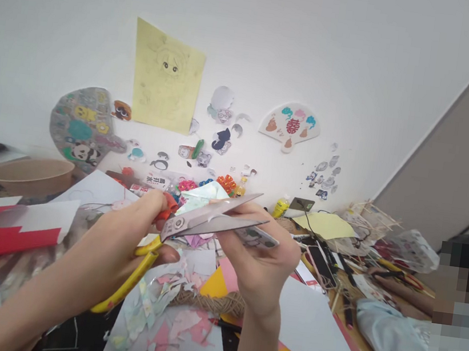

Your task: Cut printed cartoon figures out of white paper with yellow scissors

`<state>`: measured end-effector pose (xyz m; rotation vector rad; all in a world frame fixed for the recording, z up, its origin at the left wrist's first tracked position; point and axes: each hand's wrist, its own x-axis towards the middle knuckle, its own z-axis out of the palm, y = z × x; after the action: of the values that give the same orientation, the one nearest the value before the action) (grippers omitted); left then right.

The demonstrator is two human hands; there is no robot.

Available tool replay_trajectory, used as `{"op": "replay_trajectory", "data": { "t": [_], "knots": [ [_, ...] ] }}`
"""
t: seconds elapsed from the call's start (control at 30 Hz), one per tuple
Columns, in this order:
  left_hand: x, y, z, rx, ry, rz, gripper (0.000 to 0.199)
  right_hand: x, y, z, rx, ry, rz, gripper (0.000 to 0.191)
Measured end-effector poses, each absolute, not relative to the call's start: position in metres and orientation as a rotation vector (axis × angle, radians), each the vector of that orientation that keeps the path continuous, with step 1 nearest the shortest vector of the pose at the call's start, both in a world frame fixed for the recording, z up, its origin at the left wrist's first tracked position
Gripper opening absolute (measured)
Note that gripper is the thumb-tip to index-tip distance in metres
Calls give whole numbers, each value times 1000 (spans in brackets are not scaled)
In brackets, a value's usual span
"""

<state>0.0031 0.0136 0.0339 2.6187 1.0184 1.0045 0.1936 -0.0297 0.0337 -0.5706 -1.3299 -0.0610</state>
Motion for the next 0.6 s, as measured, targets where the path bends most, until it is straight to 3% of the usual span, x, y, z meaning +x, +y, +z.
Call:
{"op": "replay_trajectory", "data": {
  "t": [0.37,0.6],
  "knots": [
    [11,10,34,2519,1024,1032,36,179,-19,25,-606,-1153,-223,8],
    [6,13,34,2620,1008,1043,35,187,-24,29,-578,-1256,-146,12]
  ]
}}
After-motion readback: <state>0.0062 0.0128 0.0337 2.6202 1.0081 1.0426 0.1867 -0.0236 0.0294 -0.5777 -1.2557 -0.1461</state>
